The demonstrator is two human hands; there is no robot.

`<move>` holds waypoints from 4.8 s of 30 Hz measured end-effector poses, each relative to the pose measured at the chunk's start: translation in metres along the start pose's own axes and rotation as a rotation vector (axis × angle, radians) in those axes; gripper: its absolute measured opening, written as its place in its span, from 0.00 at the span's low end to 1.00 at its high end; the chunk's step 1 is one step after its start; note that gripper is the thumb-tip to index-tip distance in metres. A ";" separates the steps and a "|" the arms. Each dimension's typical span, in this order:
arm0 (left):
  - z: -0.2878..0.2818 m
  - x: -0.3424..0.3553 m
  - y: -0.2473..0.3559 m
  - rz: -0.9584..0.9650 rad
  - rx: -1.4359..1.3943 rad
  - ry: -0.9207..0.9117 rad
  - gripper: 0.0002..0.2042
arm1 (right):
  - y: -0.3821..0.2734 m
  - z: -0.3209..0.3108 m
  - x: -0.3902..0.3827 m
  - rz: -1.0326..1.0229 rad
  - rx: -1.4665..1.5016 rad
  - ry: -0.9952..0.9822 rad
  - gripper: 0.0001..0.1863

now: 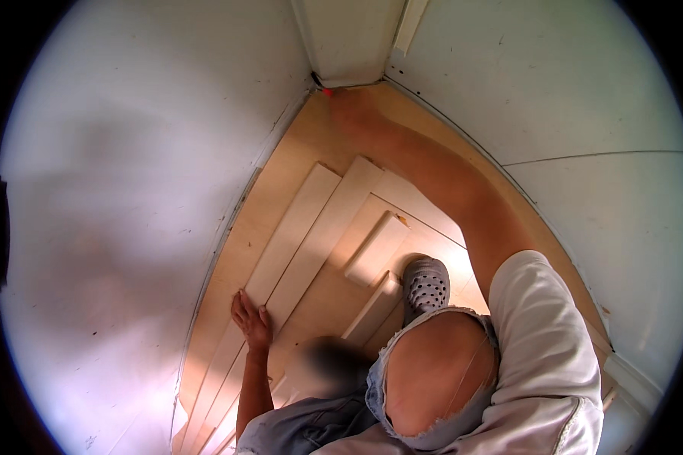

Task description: The person installs wooden baseboards in a room under construction. They measure and cut the wood using a miter saw, then fit and secure the pieces along the wall corners using a utility knife and a hammer.

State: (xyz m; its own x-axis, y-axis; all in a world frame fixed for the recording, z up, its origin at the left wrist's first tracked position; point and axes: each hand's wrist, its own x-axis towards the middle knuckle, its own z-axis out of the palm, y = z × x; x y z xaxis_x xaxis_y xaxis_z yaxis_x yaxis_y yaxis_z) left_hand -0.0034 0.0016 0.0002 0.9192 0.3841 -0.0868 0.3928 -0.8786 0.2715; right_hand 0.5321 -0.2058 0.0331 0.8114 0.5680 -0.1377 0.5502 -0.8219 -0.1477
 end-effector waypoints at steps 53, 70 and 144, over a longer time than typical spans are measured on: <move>-0.001 -0.001 0.001 0.000 -0.030 0.043 0.32 | 0.006 0.007 -0.029 -0.225 0.073 -0.045 0.14; 0.002 -0.001 -0.002 -0.049 -0.065 0.013 0.32 | -0.030 0.029 0.054 0.037 0.093 0.359 0.15; -0.030 0.185 0.039 -0.057 0.129 0.181 0.15 | -0.076 0.022 0.016 0.261 0.992 -0.278 0.30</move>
State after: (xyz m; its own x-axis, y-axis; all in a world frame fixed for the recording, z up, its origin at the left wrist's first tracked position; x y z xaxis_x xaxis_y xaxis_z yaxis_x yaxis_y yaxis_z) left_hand 0.1808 0.0472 0.0237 0.8800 0.4685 0.0780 0.4549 -0.8786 0.1453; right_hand 0.4985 -0.1333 0.0207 0.7385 0.4724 -0.4811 -0.1432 -0.5874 -0.7965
